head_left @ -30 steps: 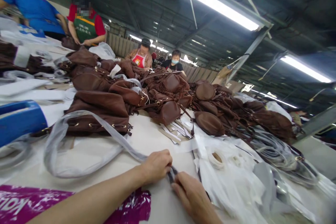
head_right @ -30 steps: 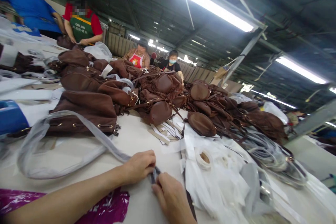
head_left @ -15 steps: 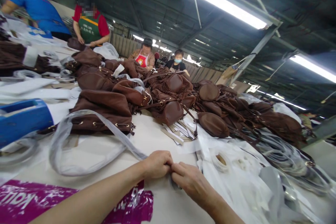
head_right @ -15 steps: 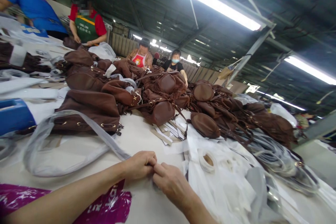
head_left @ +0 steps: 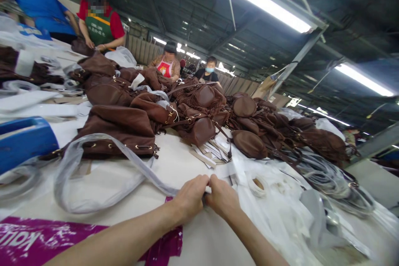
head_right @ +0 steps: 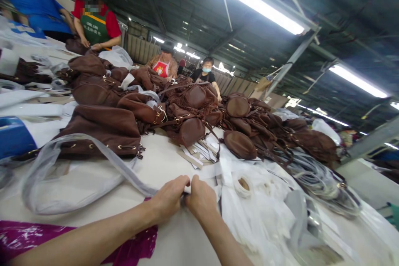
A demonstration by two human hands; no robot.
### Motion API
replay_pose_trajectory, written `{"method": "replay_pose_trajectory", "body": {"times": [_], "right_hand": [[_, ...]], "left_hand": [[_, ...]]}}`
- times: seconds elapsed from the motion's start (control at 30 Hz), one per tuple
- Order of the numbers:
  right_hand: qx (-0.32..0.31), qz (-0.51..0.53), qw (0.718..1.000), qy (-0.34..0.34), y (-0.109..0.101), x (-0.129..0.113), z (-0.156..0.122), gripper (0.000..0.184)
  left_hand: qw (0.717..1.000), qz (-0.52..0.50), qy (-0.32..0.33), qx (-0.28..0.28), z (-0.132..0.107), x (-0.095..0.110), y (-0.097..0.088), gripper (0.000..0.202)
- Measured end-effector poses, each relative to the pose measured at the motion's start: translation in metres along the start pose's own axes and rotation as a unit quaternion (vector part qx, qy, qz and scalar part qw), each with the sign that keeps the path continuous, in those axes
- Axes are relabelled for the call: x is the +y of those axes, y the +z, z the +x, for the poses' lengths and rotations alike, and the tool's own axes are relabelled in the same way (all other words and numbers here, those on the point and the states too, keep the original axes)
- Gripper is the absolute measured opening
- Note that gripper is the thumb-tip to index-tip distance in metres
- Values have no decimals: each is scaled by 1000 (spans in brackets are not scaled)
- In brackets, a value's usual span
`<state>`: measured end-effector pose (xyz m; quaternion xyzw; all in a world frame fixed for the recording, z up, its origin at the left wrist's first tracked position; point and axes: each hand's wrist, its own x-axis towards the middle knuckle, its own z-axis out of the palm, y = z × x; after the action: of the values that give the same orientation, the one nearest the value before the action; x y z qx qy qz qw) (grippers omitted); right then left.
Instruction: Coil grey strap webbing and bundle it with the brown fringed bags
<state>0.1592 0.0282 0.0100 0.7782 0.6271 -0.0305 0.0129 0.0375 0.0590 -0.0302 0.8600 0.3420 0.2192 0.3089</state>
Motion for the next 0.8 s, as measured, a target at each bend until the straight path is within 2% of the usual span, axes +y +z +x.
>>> {"method": "replay_pose_trajectory", "body": {"times": [0.13,0.27,0.37,0.43,0.53,0.7,0.8], "right_hand": [[-22,48,998,35,3,3,15,24],[-77,104,990,50,5,9,30,9],[-128,157,978,52,6,16,33,9],[-138,192,971,38,7,23,30,6],[-108,227,968,-3,10,33,21,6],[15,213,971,-106,10,39,2,14],[25,197,958,-205,4,46,-8,13]], "left_hand": [[999,17,-34,6,-2,8,0,28],[998,43,-52,-8,3,13,1,12],[996,56,-60,-27,8,13,0,12],[995,59,-62,-41,10,11,-2,12],[995,63,-54,-58,11,8,-5,11],[993,84,-50,-61,9,8,-4,17],[993,91,-44,-63,8,9,-3,18]]}}
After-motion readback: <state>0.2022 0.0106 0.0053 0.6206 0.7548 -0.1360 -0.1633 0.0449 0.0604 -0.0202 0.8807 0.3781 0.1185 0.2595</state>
